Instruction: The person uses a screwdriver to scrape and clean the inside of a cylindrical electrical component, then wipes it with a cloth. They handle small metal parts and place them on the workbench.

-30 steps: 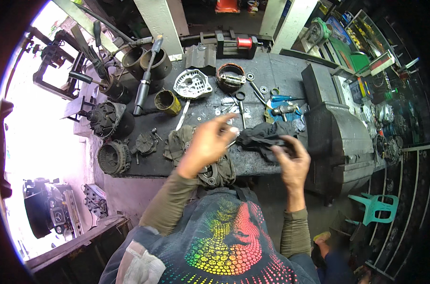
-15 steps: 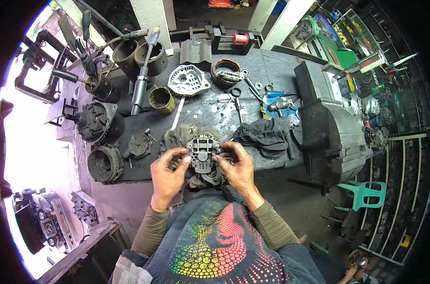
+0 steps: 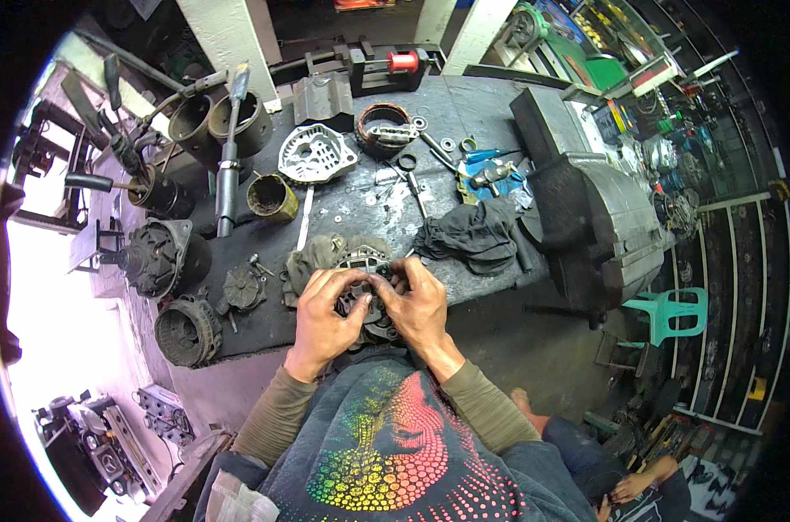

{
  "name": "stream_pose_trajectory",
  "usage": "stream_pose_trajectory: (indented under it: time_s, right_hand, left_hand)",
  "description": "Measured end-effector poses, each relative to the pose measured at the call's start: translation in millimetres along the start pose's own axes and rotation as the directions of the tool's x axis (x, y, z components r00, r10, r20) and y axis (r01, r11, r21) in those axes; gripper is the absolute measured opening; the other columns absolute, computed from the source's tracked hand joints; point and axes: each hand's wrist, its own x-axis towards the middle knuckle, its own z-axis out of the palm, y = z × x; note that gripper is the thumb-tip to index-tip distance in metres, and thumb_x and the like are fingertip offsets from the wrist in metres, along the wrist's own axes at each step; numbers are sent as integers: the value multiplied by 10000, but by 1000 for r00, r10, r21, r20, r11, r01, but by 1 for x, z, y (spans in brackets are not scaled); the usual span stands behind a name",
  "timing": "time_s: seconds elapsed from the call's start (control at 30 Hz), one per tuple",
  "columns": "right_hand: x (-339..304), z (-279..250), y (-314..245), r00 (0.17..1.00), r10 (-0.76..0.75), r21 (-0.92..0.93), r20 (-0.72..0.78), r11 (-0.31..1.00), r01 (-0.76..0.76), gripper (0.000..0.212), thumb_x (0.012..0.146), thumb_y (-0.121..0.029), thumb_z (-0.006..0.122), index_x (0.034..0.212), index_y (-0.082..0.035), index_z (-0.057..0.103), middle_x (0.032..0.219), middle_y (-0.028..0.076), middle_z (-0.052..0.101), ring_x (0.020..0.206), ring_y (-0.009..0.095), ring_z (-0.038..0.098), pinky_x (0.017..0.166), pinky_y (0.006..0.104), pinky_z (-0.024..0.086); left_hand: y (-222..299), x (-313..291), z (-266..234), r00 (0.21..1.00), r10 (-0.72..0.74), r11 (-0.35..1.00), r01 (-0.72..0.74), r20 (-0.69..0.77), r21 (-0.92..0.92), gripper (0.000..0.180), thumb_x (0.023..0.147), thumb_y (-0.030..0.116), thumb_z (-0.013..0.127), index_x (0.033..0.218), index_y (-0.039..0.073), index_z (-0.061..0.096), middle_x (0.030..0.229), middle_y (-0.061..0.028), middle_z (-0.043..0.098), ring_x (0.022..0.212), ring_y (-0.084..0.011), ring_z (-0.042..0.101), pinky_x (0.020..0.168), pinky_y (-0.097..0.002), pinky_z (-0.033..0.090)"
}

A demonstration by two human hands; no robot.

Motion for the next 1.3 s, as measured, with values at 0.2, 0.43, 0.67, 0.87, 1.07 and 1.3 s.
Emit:
stream_pose_trajectory:
  time_s: [0.2,0.43,0.67,0.87,1.07,1.3]
  right_hand:
    - [5,-14,8,993,-91,-13,75,996,92,405,829,-207,941,1085,9,713,848,108,650,709,207,643,642,353,546]
    - [4,-24,21,980,-28,236,198,972,-20,357,903,-123,875,1200,9,727,936,90,707,762,166,685,672,309,565]
    - [15,-54,57,976,95,251,198,957,-144,255,914,-18,823,1154,33,753,997,115,753,864,174,733,766,311,589]
    - [57,-87,115,997,75,105,28,991,-77,219,942,-52,799,1148,-22,732,1094,116,726,819,206,682,701,326,562]
    - [84,-94,152,998,60,-45,26,997,-59,368,911,-57,802,1270,-40,727,1134,141,691,990,308,687,829,401,562]
    - [84,-83,172,989,61,-113,134,993,-46,278,892,-54,811,1168,-50,781,948,120,605,863,322,644,757,436,529]
  left_hand:
    - [1,8,12,999,-28,999,26,47,37,491,753,44,834,1226,31,705,1195,-141,718,1122,-351,670,990,-442,541]
    - [4,13,24,995,-42,985,25,93,170,458,787,84,831,1226,33,710,1205,-147,700,1119,-366,644,982,-463,530]
    - [19,24,37,986,-163,932,143,34,333,378,857,170,895,1168,7,754,1126,-154,723,1037,-350,661,896,-439,543]
    - [39,34,42,965,-256,881,207,60,426,407,818,83,905,1200,23,777,1110,-150,715,994,-328,656,876,-414,547]
    - [54,44,51,924,-379,775,287,50,563,406,792,58,918,1182,27,810,1101,-135,734,980,-296,678,882,-389,550]
    - [64,48,60,882,-470,701,390,-25,597,434,775,50,942,1191,25,821,1096,-127,757,1003,-262,711,901,-362,556]
